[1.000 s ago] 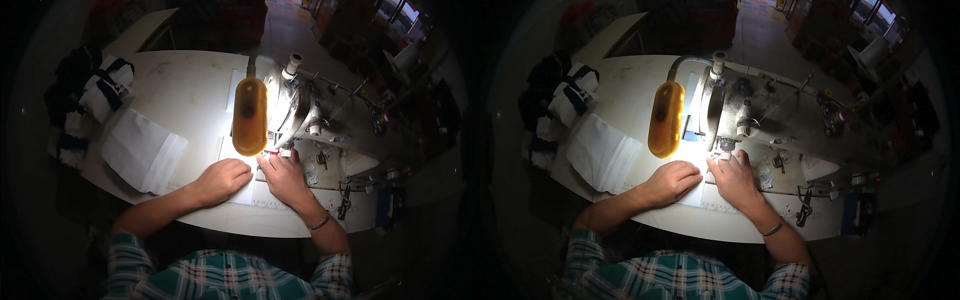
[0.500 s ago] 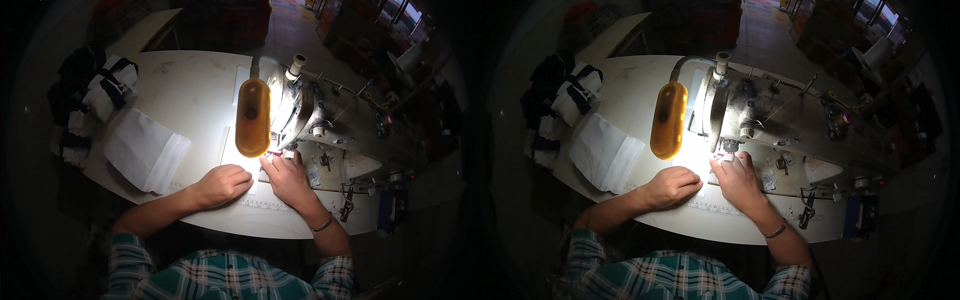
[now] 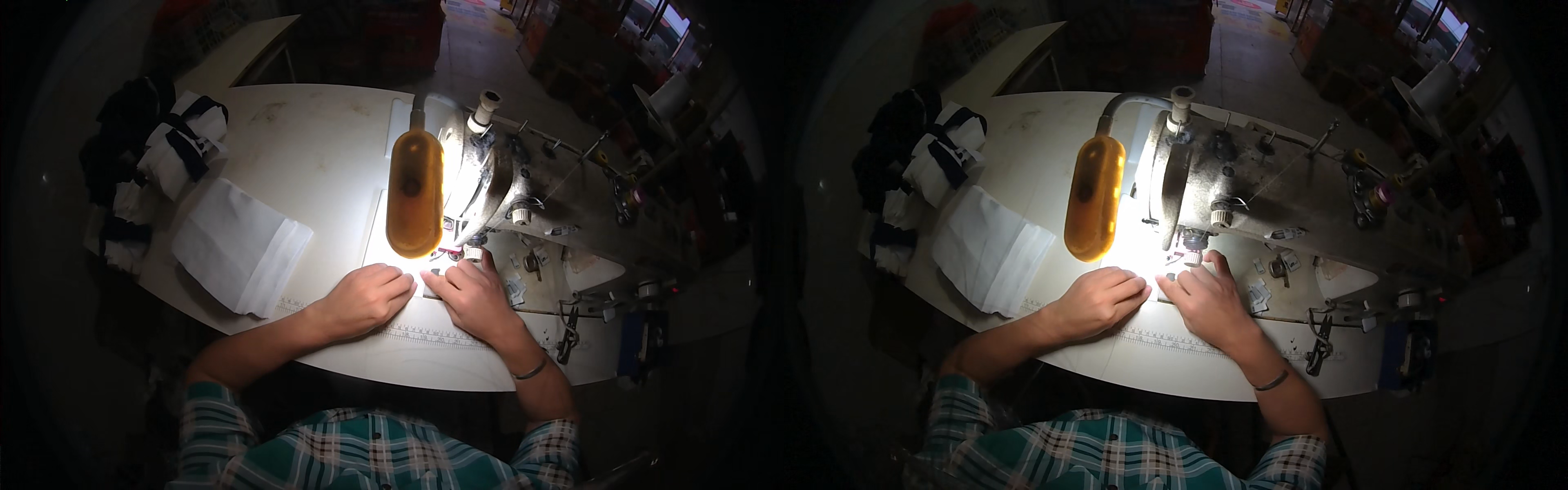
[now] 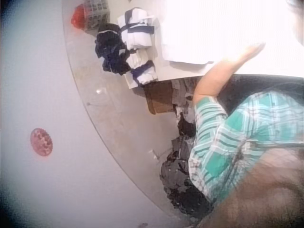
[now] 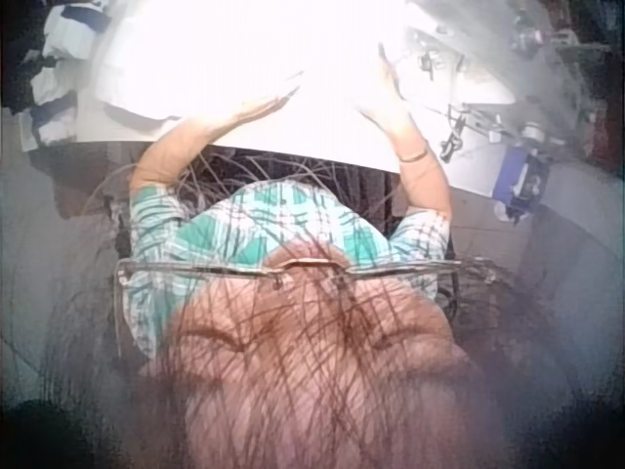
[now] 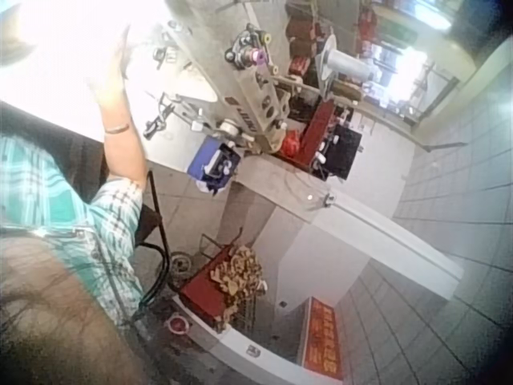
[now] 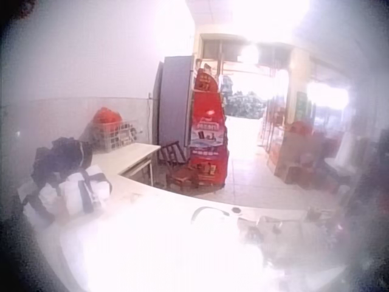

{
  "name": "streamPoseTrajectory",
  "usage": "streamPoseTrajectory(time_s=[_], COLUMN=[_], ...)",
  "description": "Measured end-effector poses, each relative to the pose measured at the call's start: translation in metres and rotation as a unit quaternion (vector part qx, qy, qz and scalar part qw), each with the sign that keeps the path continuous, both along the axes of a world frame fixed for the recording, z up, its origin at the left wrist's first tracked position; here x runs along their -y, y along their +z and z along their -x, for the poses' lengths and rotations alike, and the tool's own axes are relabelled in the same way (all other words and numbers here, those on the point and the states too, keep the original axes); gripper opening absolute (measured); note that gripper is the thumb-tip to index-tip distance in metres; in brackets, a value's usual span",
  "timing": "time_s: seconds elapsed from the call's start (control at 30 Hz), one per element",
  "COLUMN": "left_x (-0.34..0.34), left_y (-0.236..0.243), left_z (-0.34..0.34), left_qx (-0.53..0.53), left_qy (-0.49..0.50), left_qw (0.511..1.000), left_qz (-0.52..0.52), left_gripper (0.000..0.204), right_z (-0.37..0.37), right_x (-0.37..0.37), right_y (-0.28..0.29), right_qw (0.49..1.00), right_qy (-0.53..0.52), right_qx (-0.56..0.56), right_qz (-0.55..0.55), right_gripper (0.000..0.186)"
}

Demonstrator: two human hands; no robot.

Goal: The person operates a sewing machine to stitch white fabric pieces, likely face masks. They repeatedly feed the fabric under the needle, guide it with both hands, and trim threads with scissors. Finished pieces are stacked on the table.

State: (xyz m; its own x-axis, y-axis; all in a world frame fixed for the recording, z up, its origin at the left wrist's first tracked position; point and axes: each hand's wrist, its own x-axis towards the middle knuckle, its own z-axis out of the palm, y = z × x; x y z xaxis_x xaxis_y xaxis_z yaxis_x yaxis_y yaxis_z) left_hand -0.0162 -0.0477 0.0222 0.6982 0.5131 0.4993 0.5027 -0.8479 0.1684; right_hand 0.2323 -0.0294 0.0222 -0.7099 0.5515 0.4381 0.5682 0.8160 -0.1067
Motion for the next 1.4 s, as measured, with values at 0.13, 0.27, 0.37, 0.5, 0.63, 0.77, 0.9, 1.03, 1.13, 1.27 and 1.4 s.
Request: streamPoseTrajectory(time_s=[0.13, 0.27, 0.37, 0.5, 0.63, 0.77, 0.9, 1.03, 1.13, 1.27, 1.4], left_x=[-0.005, -0.009, -0.009, -0.015, -0.017, -0.019, -0.023, -0.028, -0.032, -0.037, -0.042], left_y=[0.004, 0.001, -0.001, -0.004, -0.004, -0.004, -0.002, -0.009, -0.012, -0.015, -0.017], left_z=[-0.001, -0.001, -0.001, -0.002, -0.002, -0.004, -0.007, -0.010, -0.012, -0.012, -0.012], left_qx=[0.001, 0.005, 0.002, -0.009, -0.034, -0.067, -0.073, -0.055, -0.048, -0.052, -0.114], left_qy=[0.007, 0.004, 0.012, 0.015, 0.032, 0.066, 0.079, 0.099, 0.105, 0.115, 0.132], left_qw=[1.000, 1.000, 1.000, 1.000, 0.999, 0.995, 0.994, 0.994, 0.993, 0.991, 0.984], left_qz=[-0.003, -0.013, -0.013, -0.019, -0.014, 0.011, 0.007, 0.006, 0.008, 0.040, 0.037], left_gripper=[0.019, 0.017, 0.017, 0.018, 0.024, 0.028, 0.027, 0.025, 0.024, 0.029, 0.038], right_z=[-0.002, -0.001, 0.001, 0.003, 0.002, 0.003, 0.003, 0.004, 0.004, 0.004, 0.003], right_x=[0.000, 0.000, -0.002, -0.003, -0.006, -0.007, -0.007, -0.006, -0.005, -0.005, -0.003], right_y=[0.000, -0.001, -0.001, -0.004, -0.007, -0.011, -0.015, -0.014, -0.016, -0.016, -0.017], right_qw=[0.999, 0.999, 0.999, 0.999, 0.998, 0.996, 0.996, 0.996, 0.995, 0.993, 0.993], right_qy=[0.031, 0.035, 0.026, 0.004, -0.018, -0.041, -0.059, -0.070, -0.086, -0.094, -0.099], right_qx=[-0.004, -0.004, -0.010, -0.011, 0.020, 0.038, 0.040, 0.047, 0.055, 0.072, 0.070], right_qz=[-0.016, -0.022, -0.023, -0.031, -0.058, -0.066, -0.052, -0.037, -0.024, -0.016, 0.002], right_gripper=[0.024, 0.022, 0.021, 0.022, 0.027, 0.029, 0.033, 0.040, 0.043, 0.043, 0.042])
